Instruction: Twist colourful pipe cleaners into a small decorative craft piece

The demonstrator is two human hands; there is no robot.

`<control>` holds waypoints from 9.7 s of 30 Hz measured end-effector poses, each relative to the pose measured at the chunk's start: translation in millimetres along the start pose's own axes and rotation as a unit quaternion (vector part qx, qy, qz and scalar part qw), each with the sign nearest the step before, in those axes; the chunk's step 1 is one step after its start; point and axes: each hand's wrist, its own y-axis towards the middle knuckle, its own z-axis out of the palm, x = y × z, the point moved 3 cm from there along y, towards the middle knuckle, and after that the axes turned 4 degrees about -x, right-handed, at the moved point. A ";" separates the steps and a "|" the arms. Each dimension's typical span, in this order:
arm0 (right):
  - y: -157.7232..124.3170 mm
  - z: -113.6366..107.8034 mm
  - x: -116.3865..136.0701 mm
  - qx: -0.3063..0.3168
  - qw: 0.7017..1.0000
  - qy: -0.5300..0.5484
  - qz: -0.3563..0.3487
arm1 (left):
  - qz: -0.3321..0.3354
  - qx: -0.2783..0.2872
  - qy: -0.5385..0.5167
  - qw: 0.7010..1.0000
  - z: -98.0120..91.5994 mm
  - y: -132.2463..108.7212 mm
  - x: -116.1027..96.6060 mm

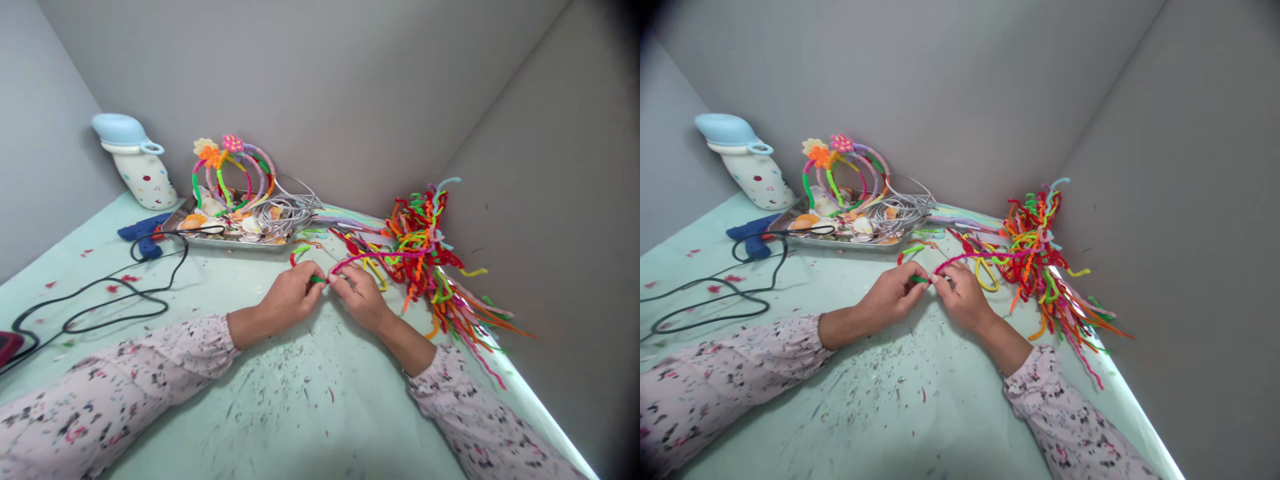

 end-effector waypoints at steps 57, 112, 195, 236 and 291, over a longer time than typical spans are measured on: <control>-0.9 -5.4 8.8 -0.082 0.979 -0.115 -0.147 | -0.008 -0.030 -0.048 0.998 -5.7 -0.1 -0.1; 2.9 -4.2 6.4 -0.038 0.982 -0.121 -0.139 | -0.028 -0.026 -0.043 0.998 -4.1 -0.3 1.1; 0.7 -2.8 2.5 0.055 0.998 0.022 -0.022 | 0.060 -0.035 -0.043 0.997 -6.3 2.4 -2.7; -0.3 -8.2 0.8 -0.056 0.995 0.000 -0.081 | 0.049 -0.030 -0.028 0.998 -7.6 5.2 -1.5; -3.5 -11.0 12.5 -0.119 0.952 -0.147 -0.239 | 0.016 -0.049 -0.101 0.993 -8.8 2.6 -6.5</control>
